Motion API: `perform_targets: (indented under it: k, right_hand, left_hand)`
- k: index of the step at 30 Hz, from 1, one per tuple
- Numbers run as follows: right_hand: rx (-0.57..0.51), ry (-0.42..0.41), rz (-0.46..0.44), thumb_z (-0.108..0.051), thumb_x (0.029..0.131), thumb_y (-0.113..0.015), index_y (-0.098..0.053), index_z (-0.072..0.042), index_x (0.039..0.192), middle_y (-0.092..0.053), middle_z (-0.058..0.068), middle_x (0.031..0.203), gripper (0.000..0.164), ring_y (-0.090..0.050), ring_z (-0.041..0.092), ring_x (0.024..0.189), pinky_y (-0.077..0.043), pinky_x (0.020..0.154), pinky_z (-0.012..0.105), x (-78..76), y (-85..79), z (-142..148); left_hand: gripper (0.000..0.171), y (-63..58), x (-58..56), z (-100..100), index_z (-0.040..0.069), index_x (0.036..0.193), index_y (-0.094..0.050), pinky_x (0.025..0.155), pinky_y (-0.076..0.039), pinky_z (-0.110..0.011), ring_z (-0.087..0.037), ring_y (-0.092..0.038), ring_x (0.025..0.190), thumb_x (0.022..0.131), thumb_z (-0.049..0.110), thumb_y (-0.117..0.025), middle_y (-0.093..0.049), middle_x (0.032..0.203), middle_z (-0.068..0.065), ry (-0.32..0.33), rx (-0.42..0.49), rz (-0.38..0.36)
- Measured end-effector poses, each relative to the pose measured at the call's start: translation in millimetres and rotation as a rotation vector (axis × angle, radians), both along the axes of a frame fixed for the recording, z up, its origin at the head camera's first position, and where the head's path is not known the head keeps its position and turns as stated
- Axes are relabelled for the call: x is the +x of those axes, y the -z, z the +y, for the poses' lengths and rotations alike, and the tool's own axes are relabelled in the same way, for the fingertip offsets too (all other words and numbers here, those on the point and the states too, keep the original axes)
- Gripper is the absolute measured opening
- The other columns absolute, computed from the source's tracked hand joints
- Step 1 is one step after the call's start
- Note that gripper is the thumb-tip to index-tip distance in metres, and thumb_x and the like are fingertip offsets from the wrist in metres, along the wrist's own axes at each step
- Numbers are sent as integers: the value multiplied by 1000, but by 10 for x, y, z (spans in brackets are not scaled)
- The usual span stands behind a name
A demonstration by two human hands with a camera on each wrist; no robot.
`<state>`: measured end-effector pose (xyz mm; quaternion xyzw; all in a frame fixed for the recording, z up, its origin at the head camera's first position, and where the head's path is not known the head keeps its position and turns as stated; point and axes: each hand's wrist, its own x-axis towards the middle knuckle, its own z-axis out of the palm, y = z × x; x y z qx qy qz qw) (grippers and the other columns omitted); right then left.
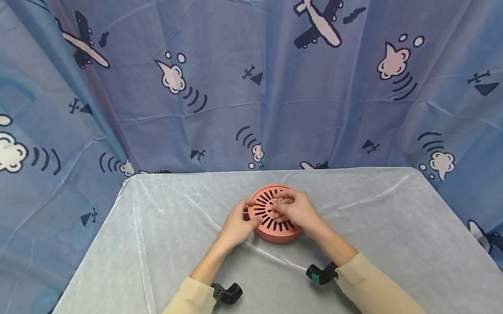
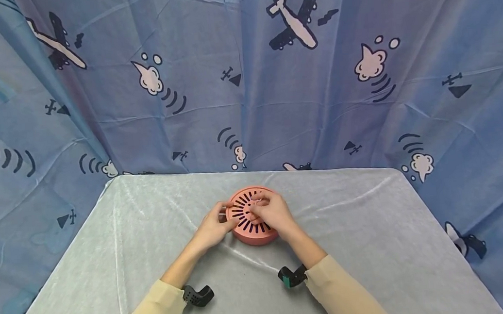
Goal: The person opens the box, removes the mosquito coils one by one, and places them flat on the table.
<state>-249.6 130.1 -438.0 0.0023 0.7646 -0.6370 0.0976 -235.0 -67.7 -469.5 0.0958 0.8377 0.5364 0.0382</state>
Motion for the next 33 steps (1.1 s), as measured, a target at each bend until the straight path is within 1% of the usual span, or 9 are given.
perform_targets:
  k: [3,6,11,17,22,26,31,33]
  right_hand:
    - [-6,-4,1,-1,95,-66,-59,9,127,-72,19,93,34,-71,19,70,-61,66,34,-9,-1,1]
    - [5,-16,11,0,95,-66,-59,10,125,-71,19,90,33,-72,19,69,-61,66,34,-18,-14,-3]
    - [86,-37,42,-1,94,-66,-61,9,123,-71,16,87,31,-71,19,67,-61,65,35,-24,-66,6]
    - [182,-59,86,-4,95,-66,-62,7,123,-70,16,88,30,-71,20,69,-61,65,35,-19,-137,101]
    - [234,-54,111,-6,97,-66,-62,5,127,-70,16,89,32,-72,21,69,-61,65,34,-28,-181,234]
    - [264,-44,127,-9,98,-65,-62,4,129,-71,14,89,34,-72,20,69,-61,63,33,-49,-224,347]
    - [317,-29,186,-11,99,-65,-62,3,129,-71,14,89,33,-71,20,69,-59,61,33,-84,-286,513]
    - [318,-19,200,-12,100,-65,-61,4,129,-72,15,90,33,-71,21,69,-59,61,32,-105,-303,589]
  left_hand:
    - [51,-8,2,2,5,139,-54,95,-51,-48,-31,-62,111,91,15,-71,-60,128,-20,8,1,2]
    - [51,-28,1,-17,5,140,-53,93,-53,-46,-32,-62,111,93,15,-70,-60,128,-20,4,20,-9]
    - [49,-61,-4,-40,7,142,-52,88,-56,-40,-32,-62,113,97,18,-68,-60,129,-20,3,54,-40]
    - [45,-35,-6,-32,6,140,-54,84,-58,-37,-34,-62,114,99,18,-66,-59,127,-20,15,67,-37]
    - [42,-23,-2,-39,4,139,-55,80,-59,-36,-36,-62,115,100,14,-63,-59,127,-22,21,84,-40]
    - [43,-2,-5,-50,1,139,-55,79,-59,-36,-36,-62,112,98,11,-63,-59,127,-23,36,68,-28]
    - [46,10,-9,-62,2,140,-54,81,-58,-36,-34,-62,111,96,11,-65,-58,129,-22,55,26,-23]
    - [47,3,-6,-59,2,140,-54,83,-58,-37,-35,-62,112,96,11,-65,-58,129,-22,57,18,-18]
